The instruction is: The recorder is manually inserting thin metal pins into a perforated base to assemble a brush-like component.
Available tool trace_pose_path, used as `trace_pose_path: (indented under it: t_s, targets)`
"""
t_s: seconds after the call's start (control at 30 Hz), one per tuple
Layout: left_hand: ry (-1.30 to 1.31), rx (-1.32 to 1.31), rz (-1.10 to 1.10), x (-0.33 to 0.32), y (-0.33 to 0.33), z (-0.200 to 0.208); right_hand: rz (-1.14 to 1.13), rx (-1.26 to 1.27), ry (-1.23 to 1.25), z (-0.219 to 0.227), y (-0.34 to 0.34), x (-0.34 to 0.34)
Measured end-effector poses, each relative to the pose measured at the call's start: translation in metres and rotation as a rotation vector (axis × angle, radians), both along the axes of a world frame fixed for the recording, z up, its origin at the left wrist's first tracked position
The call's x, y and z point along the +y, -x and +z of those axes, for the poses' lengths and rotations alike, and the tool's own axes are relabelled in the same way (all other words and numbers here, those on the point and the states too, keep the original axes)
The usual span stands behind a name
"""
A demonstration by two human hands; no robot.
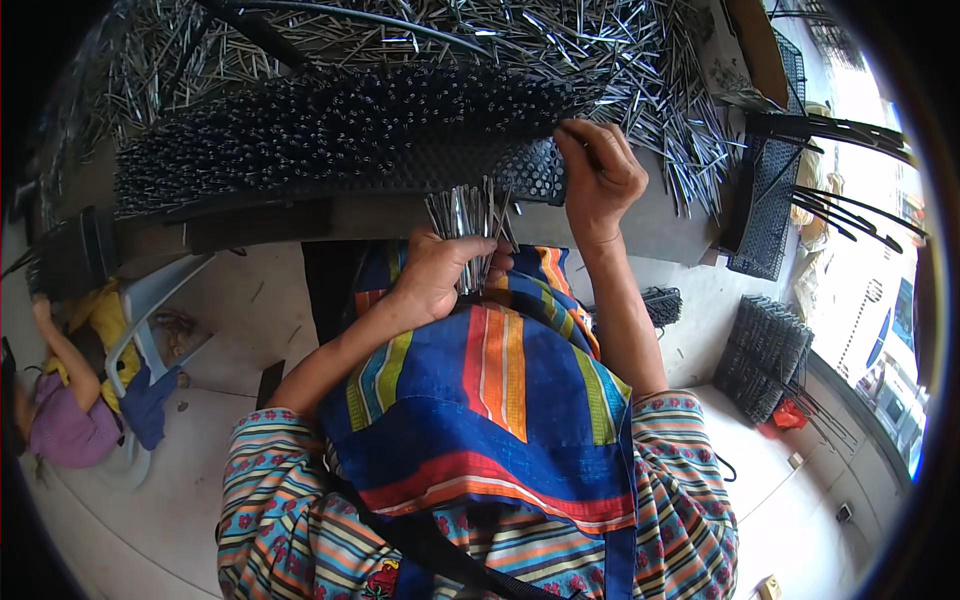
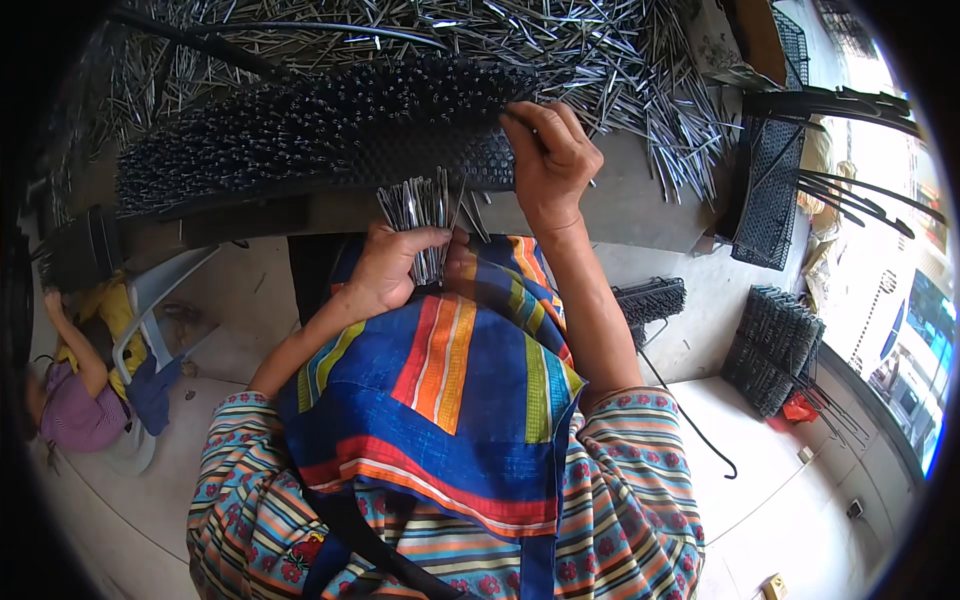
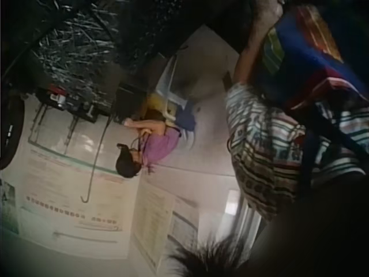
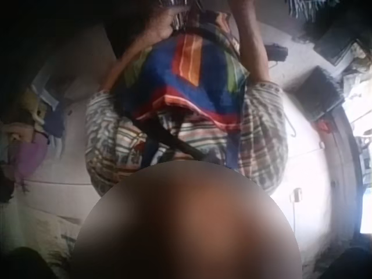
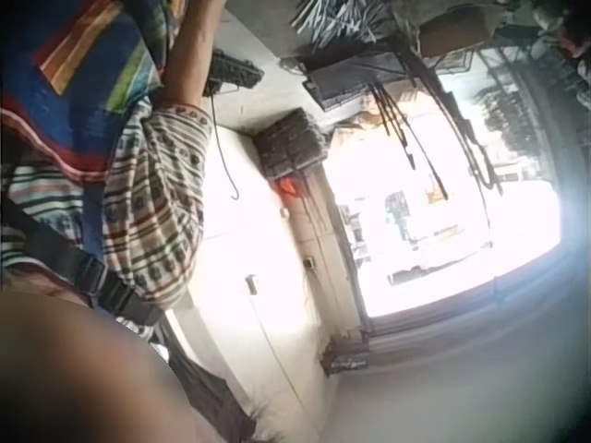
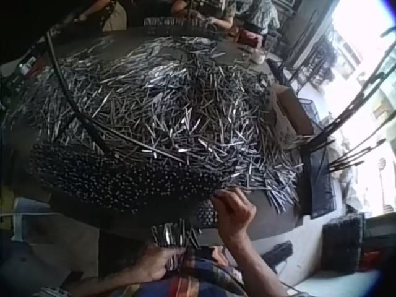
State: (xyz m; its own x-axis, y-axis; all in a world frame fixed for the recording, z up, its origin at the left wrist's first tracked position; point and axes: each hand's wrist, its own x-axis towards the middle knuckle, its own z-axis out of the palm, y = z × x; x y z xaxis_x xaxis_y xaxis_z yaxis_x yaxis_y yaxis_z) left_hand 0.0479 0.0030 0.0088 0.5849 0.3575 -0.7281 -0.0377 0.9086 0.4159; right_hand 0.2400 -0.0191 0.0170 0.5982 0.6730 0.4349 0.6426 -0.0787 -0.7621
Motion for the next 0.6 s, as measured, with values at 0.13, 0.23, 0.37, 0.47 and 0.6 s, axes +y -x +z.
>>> trace_pose_path:
  t_s: [0.13,0.23,0.37,0.47,0.6]
  targets:
    - [0.007,-0.007,0.008,0.001,0.000,0.001,0.019,-0.144,0.143,0.001,-0.002,0.001]
    - [0.008,-0.006,0.011,0.001,0.001,0.001,-0.026,-0.173,0.163,0.004,0.006,-0.004]
    - [-0.026,-0.060,0.001,0.004,0.001,0.005,0.094,0.669,0.478,0.018,0.021,-0.024]
    - [-0.046,-0.081,-0.080,0.004,-0.001,0.010,0.170,0.808,0.535,0.015,0.034,-0.033]
    - [-0.037,-0.095,-0.010,0.002,-0.003,0.012,0.140,1.040,0.495,0.020,0.035,-0.031]
